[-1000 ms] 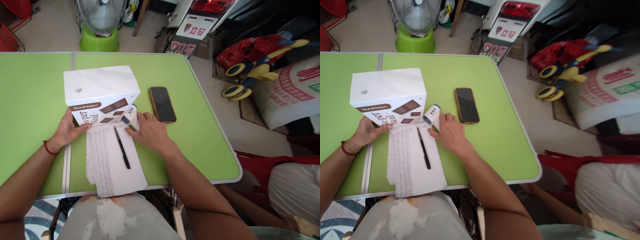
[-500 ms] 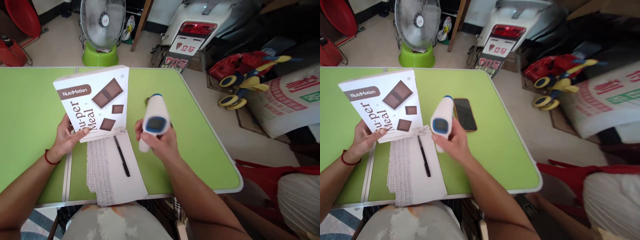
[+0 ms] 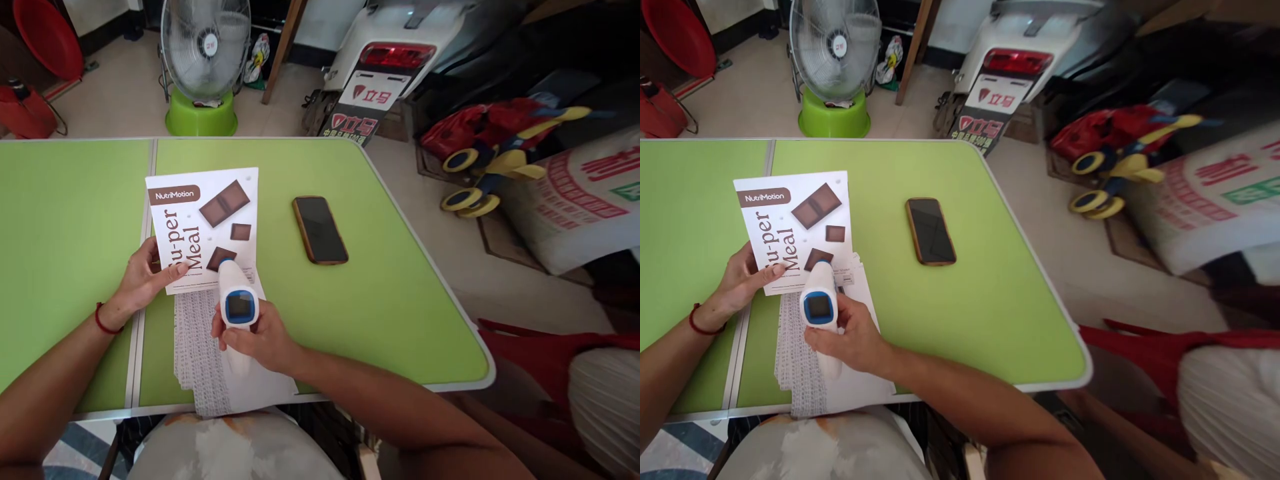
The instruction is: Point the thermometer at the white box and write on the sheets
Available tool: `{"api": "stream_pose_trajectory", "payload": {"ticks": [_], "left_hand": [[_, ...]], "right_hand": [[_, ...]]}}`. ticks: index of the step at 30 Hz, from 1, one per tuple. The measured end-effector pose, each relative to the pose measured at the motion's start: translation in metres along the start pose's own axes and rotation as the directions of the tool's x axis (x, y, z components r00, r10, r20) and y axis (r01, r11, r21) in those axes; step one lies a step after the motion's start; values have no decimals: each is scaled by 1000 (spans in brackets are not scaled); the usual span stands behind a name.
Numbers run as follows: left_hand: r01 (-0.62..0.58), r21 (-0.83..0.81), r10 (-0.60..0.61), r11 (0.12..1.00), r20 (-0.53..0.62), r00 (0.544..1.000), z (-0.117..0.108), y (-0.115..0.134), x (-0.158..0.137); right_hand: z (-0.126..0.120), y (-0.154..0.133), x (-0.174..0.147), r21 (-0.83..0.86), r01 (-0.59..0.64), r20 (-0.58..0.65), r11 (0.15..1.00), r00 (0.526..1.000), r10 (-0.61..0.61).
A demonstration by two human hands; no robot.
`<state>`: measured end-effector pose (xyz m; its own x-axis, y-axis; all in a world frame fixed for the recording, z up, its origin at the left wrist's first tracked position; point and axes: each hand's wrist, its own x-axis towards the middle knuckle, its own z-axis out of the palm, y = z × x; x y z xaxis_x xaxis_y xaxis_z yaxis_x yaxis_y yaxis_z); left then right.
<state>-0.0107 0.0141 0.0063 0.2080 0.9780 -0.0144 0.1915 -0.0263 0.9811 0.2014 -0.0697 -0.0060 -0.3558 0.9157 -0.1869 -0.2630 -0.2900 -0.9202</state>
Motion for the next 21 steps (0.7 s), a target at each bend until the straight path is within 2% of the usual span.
{"api": "stream_pose_trajectory", "payload": {"ticks": [5,14,21], "left_hand": [[-41,69,40,997,21,999,-2,-1,0],[-38,41,35,998,71,997,-2,4,1],[-33,75,29,997,61,998,-2,4,2]], "right_hand": [[0,-3,5,30,-29,24,999,999,28],[0,-3,7,57,-73,61,996,996,69],[-1,1,7,114,-85,77,990,994,76]]}}
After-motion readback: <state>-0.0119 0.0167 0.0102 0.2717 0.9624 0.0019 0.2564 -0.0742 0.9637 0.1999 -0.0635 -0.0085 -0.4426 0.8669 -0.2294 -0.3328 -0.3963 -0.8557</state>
